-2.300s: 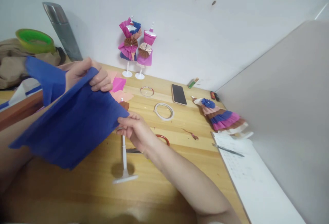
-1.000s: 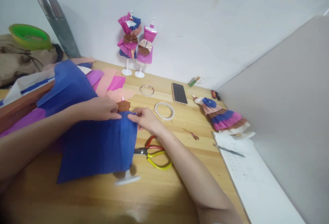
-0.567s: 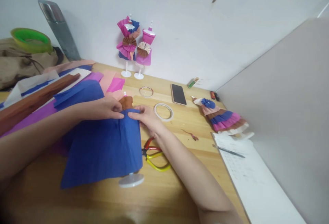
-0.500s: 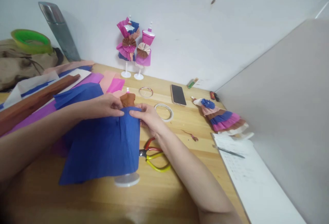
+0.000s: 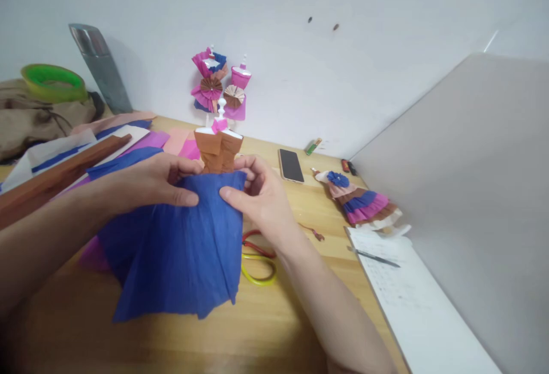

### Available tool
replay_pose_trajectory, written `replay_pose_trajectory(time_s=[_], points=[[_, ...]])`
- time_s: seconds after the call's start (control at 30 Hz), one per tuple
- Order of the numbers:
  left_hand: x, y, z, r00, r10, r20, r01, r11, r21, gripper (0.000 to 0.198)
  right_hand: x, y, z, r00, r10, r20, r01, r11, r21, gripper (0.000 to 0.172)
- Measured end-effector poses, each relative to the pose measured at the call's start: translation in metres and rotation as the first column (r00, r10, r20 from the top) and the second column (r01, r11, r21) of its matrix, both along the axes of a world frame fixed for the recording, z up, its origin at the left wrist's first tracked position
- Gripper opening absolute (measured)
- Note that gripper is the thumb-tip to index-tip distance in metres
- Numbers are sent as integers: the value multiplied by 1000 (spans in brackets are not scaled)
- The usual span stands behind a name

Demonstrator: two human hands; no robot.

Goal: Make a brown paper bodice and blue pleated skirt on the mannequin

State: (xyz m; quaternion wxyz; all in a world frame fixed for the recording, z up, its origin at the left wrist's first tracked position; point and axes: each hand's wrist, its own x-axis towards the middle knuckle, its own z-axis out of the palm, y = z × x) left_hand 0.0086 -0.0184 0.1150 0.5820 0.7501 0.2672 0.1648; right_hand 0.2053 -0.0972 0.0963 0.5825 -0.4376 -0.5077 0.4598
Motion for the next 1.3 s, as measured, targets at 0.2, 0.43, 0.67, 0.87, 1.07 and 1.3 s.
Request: replay_pose_trajectory(time_s=[0.2,0.43,0.67,0.87,1.07,1.3], points=[[-4,-10,8,992,123,-34,-105,940,324,24,0,-11,9,995,-26,101,16,996,92,45],[-5,-12,14,979,201,30,-189,843,504,21,-1,-3,2,992,-31,124,15,992,128,41],[2,-3,1,963,271,10,-233,808,541,18,1,5,-3,989,-84,119,71,992,108,45],[2,-2,3,953,302,-20,-247,814,527,21,6,5,-2,978,-126,169,108,988,111,28],[0,-4,8,974,225,29,-213,860,463,21,7,6,-2,968,-138,210,105,981,162,24],[-2,-3,6,970,242,0,-204,819,537,20,10,9,-6,961,-163,222,115,971,211,24]])
